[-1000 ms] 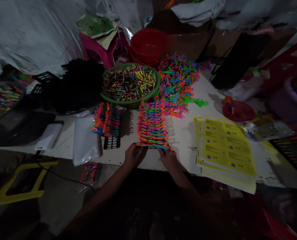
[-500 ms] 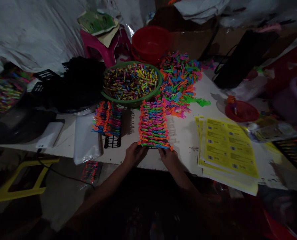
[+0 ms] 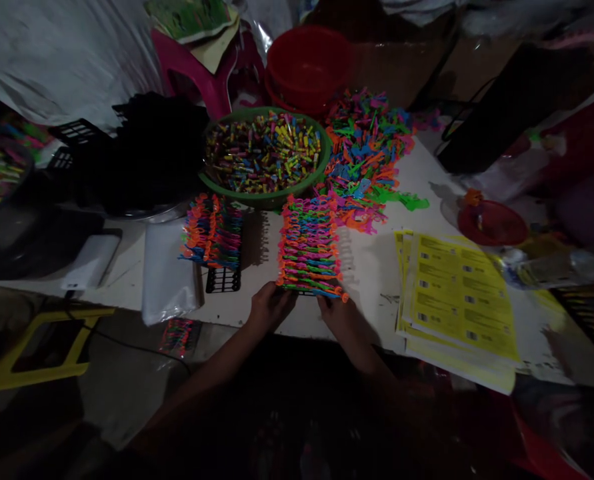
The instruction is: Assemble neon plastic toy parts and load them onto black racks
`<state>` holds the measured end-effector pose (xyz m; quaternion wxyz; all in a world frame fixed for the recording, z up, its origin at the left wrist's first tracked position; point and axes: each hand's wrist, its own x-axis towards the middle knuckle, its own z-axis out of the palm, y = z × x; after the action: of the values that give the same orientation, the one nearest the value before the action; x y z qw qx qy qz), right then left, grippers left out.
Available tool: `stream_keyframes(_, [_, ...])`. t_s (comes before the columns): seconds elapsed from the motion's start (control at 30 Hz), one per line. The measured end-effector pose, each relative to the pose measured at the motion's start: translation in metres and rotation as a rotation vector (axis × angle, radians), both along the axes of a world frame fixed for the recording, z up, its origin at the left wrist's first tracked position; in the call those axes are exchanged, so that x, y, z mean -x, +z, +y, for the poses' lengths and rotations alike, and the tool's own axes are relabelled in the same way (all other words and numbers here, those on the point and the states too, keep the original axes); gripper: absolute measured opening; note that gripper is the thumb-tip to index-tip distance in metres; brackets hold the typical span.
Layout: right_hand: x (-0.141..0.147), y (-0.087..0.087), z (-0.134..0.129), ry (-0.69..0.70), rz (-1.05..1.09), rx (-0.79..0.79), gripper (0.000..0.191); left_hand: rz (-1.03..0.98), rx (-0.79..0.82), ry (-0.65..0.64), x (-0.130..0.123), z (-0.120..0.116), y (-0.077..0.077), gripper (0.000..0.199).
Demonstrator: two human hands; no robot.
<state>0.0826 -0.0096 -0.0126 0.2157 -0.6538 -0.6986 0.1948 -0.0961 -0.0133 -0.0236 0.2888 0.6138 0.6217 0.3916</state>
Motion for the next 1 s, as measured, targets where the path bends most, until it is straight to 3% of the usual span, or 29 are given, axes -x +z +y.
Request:
stream_keyframes(0.2, [0.001,-0.002,-0.001,0.019,-0.005,-0.053,0.034,0.054,-0.06,-0.023,0.002,-0.002,0.0,0.019])
stream_keyframes(0.5, [0.0,0.004,0.004,0.005,-0.066,0.03,0.029,0.018,-0.056,0.008,0.0,0.001,-0.002,0.021])
stream_keyframes(0.67, [-0.003,-0.015,0.01,0.017,-0.049,-0.069,0.027,0.067,-0.05,-0.022,-0.001,0.001,-0.003,0.021])
stream_keyframes(0.83, [-0.004,-0.036,0.018,0.032,-0.085,-0.23,0.028,0.297,-0.134,-0.007,-0.004,0.009,-0.009,0.022])
stream_keyframes(1.0, [-0.005,-0.042,0.021,0.049,-0.065,-0.212,0.025,0.406,-0.175,-0.094,-0.008,0.016,-0.006,0.018])
